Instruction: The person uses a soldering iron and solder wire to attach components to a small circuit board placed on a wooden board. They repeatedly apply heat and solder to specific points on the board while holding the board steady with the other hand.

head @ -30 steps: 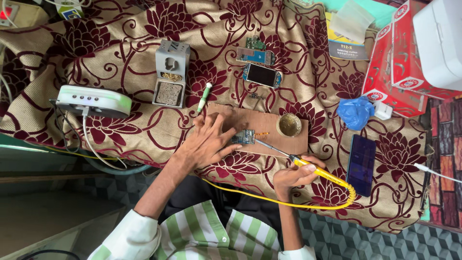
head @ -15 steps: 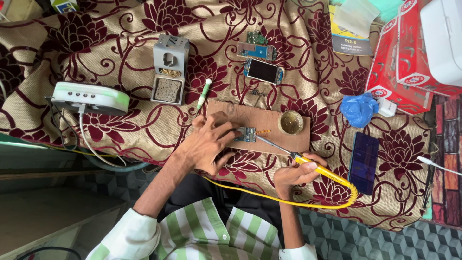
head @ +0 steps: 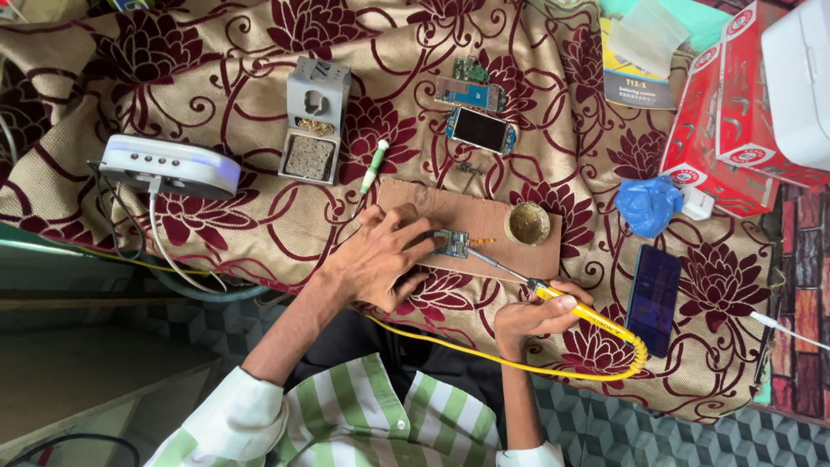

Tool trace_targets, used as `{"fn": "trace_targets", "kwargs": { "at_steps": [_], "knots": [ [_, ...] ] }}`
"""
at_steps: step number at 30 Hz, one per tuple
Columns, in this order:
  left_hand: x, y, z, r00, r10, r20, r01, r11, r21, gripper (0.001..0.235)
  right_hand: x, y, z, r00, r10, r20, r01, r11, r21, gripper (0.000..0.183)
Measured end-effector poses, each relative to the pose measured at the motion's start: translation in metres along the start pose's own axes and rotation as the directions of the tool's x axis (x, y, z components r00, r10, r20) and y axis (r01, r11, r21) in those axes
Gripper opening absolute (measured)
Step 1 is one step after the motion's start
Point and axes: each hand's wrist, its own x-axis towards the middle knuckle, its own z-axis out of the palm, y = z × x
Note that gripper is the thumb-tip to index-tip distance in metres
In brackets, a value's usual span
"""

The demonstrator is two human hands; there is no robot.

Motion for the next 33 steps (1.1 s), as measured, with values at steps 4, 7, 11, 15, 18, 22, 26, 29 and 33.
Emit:
{"fn": "trace_targets", "kwargs": {
  "at_steps": [4,7,11,15,18,22,26,29,33],
  "knots": [
    [0.001,-0.002,0.003,1.000,-0.003,0.031,0.004,1.000,-0.026,0.062,0.002,0.000,0.001,0.997,-0.070,0.014,0.070,0.997,-0.026,0.042],
    [-0.001,-0.003,0.004,1.000,0.011,-0.003,-0.011,1.000,-0.016,0.063,0.000,-0.001,0.000,0.999,-0.042,-0.001,0.041,0.994,-0.097,0.042],
    [0.000,-0.002,0.004,0.997,0.033,-0.068,-0.034,0.999,-0.013,0.062,0.003,-0.007,-0.003,0.998,-0.052,0.043,0.057,0.992,-0.110,0.042],
    [0.002,-0.003,0.001,1.000,0.020,0.003,-0.020,1.000,0.005,0.062,0.016,-0.021,-0.005,0.956,-0.221,0.193,0.264,0.935,-0.237,0.041],
    [0.001,-0.001,0.001,1.000,0.022,-0.005,-0.022,1.000,0.002,0.063,0.029,-0.040,-0.008,0.867,-0.347,0.356,0.449,0.855,-0.259,0.036],
    [0.000,-0.002,0.000,0.999,0.021,-0.046,-0.021,1.000,-0.011,0.063,0.037,-0.065,0.003,0.799,-0.378,0.467,0.519,0.827,-0.218,0.028],
    [0.000,0.000,0.001,1.000,0.020,0.000,-0.020,1.000,0.012,0.064,0.037,-0.087,0.019,0.824,-0.302,0.480,0.456,0.856,-0.244,0.031],
    [-0.001,0.000,-0.002,1.000,-0.005,0.015,0.006,1.000,-0.028,0.054,0.038,-0.104,0.026,0.803,-0.286,0.523,0.514,0.776,-0.366,0.033],
    [-0.001,0.000,-0.003,1.000,-0.006,0.028,0.008,0.998,-0.062,0.055,0.044,-0.110,0.041,0.837,-0.212,0.505,0.414,0.848,-0.330,0.039]
  ]
}}
